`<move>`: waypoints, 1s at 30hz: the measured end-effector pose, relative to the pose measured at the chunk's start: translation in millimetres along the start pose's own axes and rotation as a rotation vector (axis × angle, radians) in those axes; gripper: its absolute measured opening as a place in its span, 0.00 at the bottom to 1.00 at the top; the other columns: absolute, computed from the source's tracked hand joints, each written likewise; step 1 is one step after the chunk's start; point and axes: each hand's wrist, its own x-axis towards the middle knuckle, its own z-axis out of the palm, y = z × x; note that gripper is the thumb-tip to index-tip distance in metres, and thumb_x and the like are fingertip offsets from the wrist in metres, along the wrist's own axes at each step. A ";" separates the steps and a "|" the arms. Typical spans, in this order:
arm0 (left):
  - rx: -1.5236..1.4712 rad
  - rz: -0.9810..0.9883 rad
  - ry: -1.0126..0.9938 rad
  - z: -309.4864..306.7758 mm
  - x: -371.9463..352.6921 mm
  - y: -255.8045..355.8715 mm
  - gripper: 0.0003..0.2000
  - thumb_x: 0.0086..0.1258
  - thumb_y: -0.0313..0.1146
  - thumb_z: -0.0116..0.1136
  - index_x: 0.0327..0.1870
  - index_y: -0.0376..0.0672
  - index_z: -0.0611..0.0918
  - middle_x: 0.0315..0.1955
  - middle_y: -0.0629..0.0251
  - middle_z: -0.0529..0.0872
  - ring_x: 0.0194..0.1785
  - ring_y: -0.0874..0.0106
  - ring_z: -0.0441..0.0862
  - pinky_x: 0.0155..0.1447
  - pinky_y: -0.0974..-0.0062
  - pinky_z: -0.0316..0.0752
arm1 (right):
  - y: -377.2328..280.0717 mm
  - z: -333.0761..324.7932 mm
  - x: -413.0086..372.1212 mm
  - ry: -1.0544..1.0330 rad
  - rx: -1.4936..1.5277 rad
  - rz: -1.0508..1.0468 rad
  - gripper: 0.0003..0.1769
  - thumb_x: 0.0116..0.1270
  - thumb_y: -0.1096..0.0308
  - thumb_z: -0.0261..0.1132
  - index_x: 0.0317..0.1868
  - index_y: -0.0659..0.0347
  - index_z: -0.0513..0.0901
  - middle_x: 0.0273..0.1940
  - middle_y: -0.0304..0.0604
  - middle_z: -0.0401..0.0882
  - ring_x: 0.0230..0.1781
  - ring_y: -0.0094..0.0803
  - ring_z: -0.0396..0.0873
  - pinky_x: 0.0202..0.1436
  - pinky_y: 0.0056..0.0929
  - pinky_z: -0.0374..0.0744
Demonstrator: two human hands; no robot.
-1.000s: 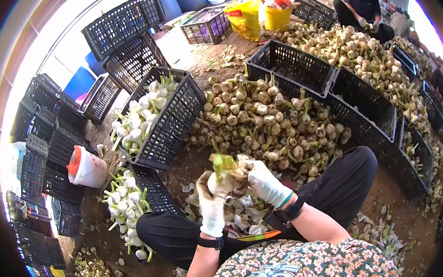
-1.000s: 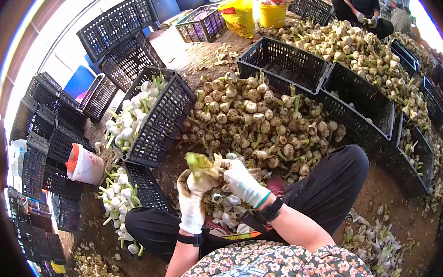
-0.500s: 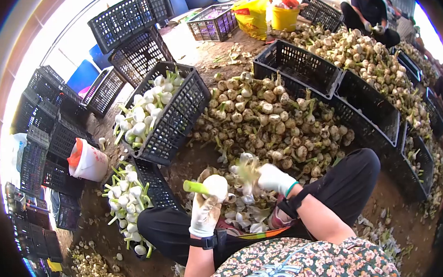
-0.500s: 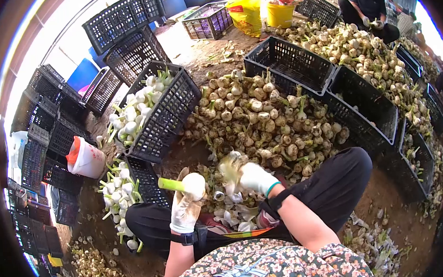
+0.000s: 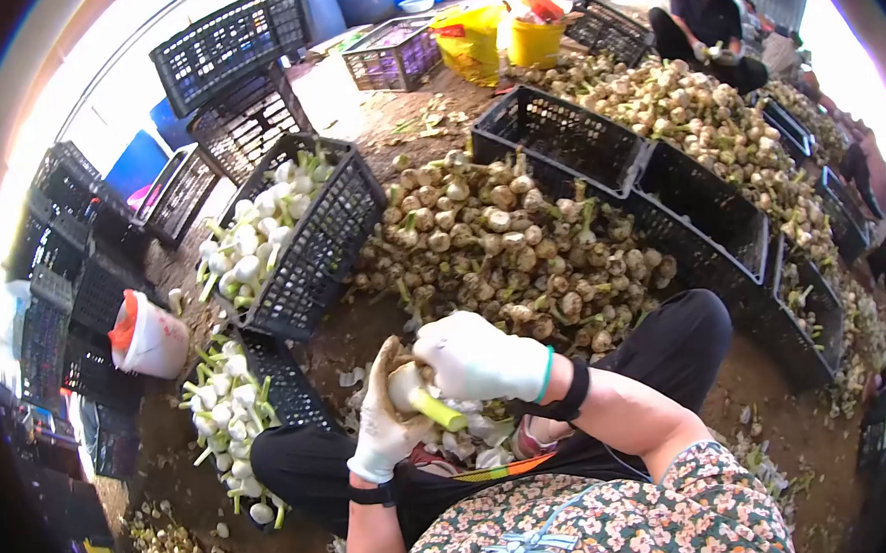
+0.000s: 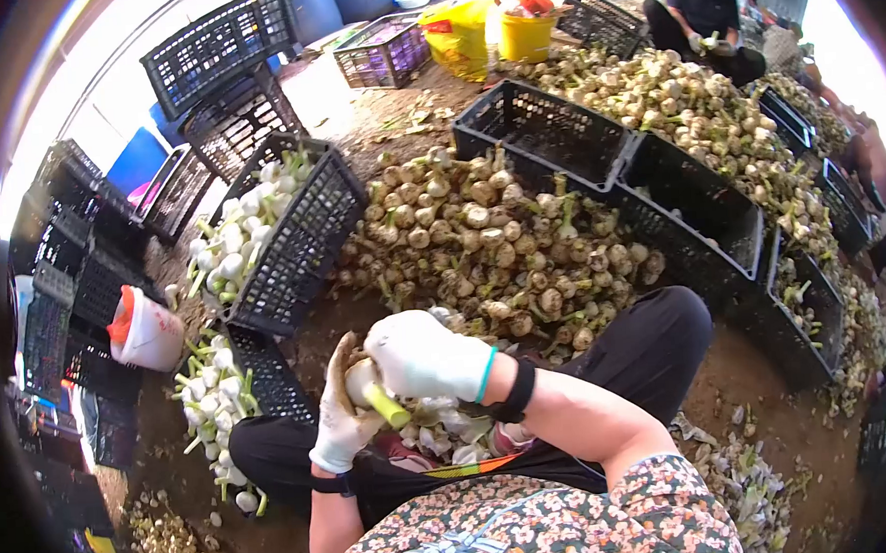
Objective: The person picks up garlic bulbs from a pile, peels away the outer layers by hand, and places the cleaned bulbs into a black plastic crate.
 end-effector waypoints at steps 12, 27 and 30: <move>-0.067 -0.010 -0.125 -7.2 7.5 7.2 0.46 0.49 0.23 0.72 0.74 0.36 0.61 0.63 0.56 0.75 0.64 0.66 0.75 0.69 0.68 0.70 | 2.1 -0.7 -7.3 -0.032 0.042 0.035 0.08 0.52 0.69 0.63 0.29 0.66 0.83 0.32 0.57 0.82 0.37 0.55 0.82 0.42 0.45 0.81; -0.598 0.070 0.462 10.5 8.6 -33.1 0.22 0.70 0.32 0.64 0.63 0.39 0.73 0.62 0.58 0.77 0.63 0.65 0.77 0.66 0.66 0.74 | 6.9 38.8 -20.4 0.225 0.634 0.515 0.11 0.59 0.71 0.65 0.41 0.67 0.81 0.38 0.55 0.81 0.41 0.48 0.81 0.46 0.38 0.78; -0.886 0.016 0.385 6.8 10.9 -18.4 0.23 0.71 0.33 0.64 0.64 0.39 0.74 0.59 0.60 0.81 0.64 0.62 0.77 0.68 0.59 0.74 | 26.0 47.0 -24.2 0.370 0.510 0.584 0.09 0.59 0.71 0.65 0.40 0.66 0.81 0.39 0.55 0.80 0.41 0.49 0.80 0.46 0.40 0.78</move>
